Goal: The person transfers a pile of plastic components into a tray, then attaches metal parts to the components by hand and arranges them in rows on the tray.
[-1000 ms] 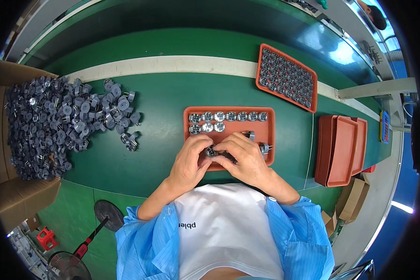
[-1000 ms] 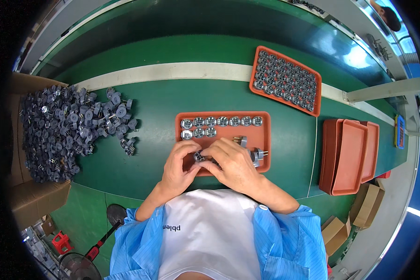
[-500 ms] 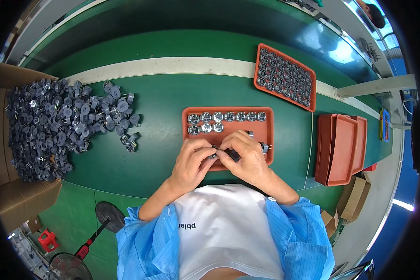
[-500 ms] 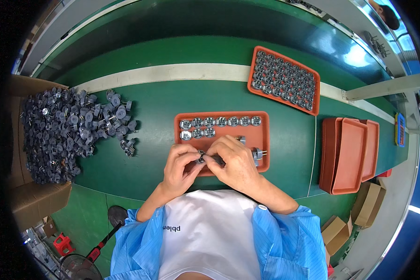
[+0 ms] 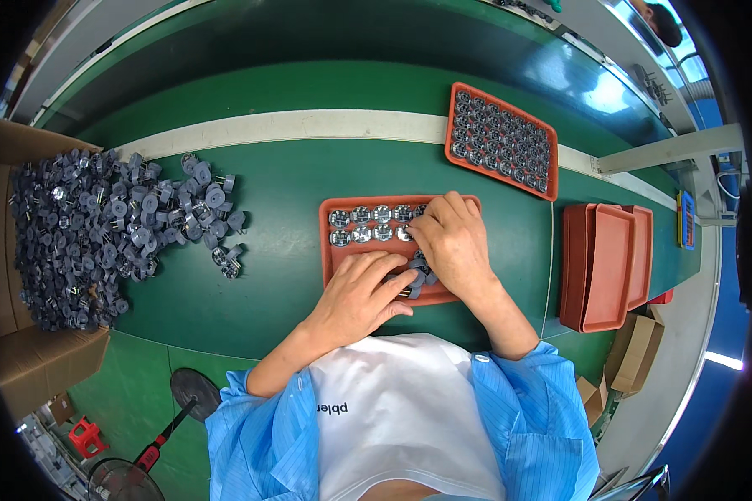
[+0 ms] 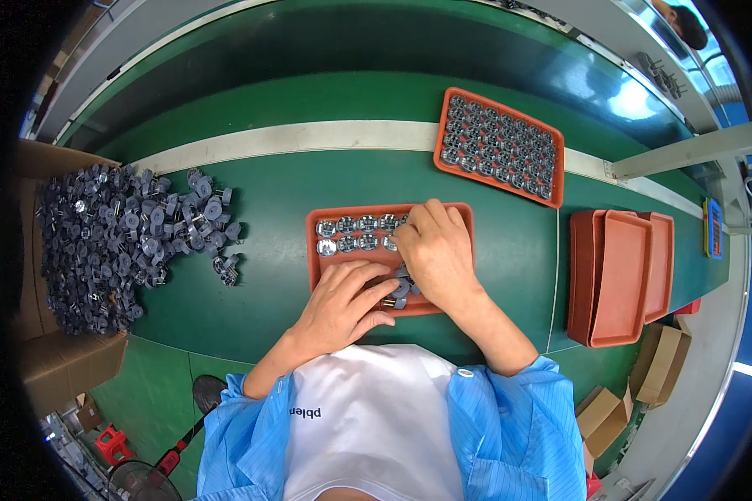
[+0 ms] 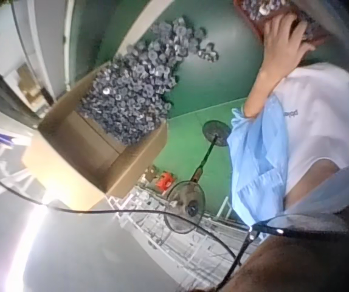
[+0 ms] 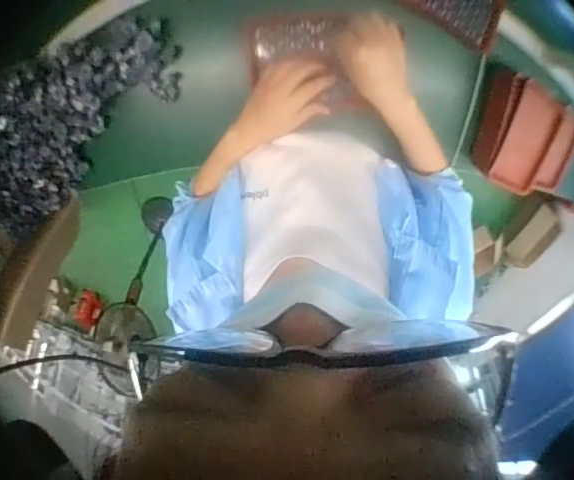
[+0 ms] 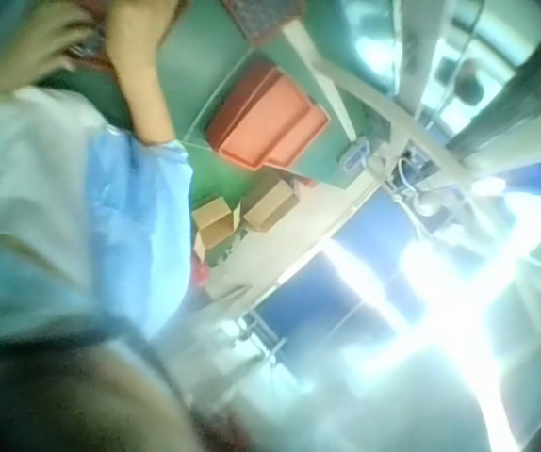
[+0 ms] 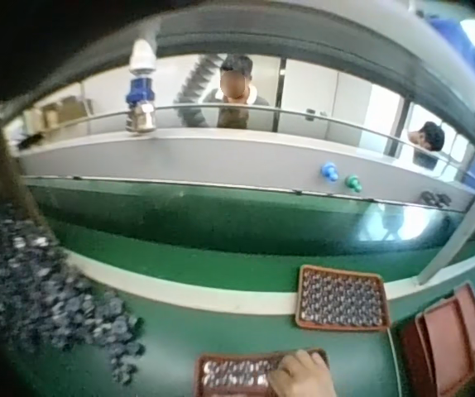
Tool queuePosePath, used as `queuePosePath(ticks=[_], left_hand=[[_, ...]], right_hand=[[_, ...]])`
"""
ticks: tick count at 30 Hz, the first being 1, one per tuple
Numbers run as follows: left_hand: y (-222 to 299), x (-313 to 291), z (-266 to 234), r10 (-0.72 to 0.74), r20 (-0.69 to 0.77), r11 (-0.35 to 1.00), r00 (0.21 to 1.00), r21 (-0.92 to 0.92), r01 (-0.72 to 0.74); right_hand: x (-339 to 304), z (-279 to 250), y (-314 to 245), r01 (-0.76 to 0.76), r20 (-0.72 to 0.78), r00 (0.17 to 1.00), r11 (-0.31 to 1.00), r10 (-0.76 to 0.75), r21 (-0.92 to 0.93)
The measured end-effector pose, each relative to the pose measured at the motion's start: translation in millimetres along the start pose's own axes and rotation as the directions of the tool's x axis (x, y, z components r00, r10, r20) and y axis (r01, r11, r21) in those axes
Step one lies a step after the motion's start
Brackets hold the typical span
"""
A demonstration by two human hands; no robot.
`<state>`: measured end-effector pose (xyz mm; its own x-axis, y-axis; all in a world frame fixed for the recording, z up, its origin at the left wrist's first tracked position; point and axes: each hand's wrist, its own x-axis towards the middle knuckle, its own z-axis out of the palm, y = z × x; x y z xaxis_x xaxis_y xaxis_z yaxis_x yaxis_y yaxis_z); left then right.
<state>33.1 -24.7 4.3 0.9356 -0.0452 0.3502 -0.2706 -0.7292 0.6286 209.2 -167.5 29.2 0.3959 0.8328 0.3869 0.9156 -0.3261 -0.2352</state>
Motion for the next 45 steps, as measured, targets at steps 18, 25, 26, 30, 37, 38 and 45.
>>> queuePosePath(ticks=[18,25,26,30,37,38,45], left_hand=[[11.3,31.8,20.5,-0.036,0.228,0.992,0.973,0.129,0.006],[7.0,27.5,28.3,-0.047,0.21,0.998,0.976,0.056,0.036],[7.5,28.0,27.8,-0.044,0.212,0.998,0.976,0.054,0.033],[6.9,24.2,31.2,-0.084,0.207,0.995,0.975,-0.031,0.092],[7.3,26.5,26.5,-0.052,0.214,0.998,0.975,-0.016,0.057],[7.1,26.4,26.1,-0.054,0.213,0.998,0.976,-0.013,0.058],[7.9,26.4,25.5,-0.04,0.227,0.999,0.973,0.004,0.04]], right_hand=[[-44.6,-25.4,27.2,-0.19,0.246,0.965,0.88,0.087,0.435],[-55.9,-22.5,32.1,-0.234,0.22,0.966,0.829,0.137,0.509],[-56.5,-22.7,33.7,-0.236,0.219,0.965,0.829,0.141,0.506],[-59.8,-19.7,44.6,-0.314,0.273,0.944,0.759,0.185,0.57],[-52.9,-12.6,41.7,-0.16,0.076,0.987,0.866,0.142,0.474],[-52.1,-13.6,41.5,-0.158,0.075,0.987,0.866,0.139,0.475],[-39.4,-7.2,36.5,-0.1,0.064,0.995,0.925,0.082,0.367]])
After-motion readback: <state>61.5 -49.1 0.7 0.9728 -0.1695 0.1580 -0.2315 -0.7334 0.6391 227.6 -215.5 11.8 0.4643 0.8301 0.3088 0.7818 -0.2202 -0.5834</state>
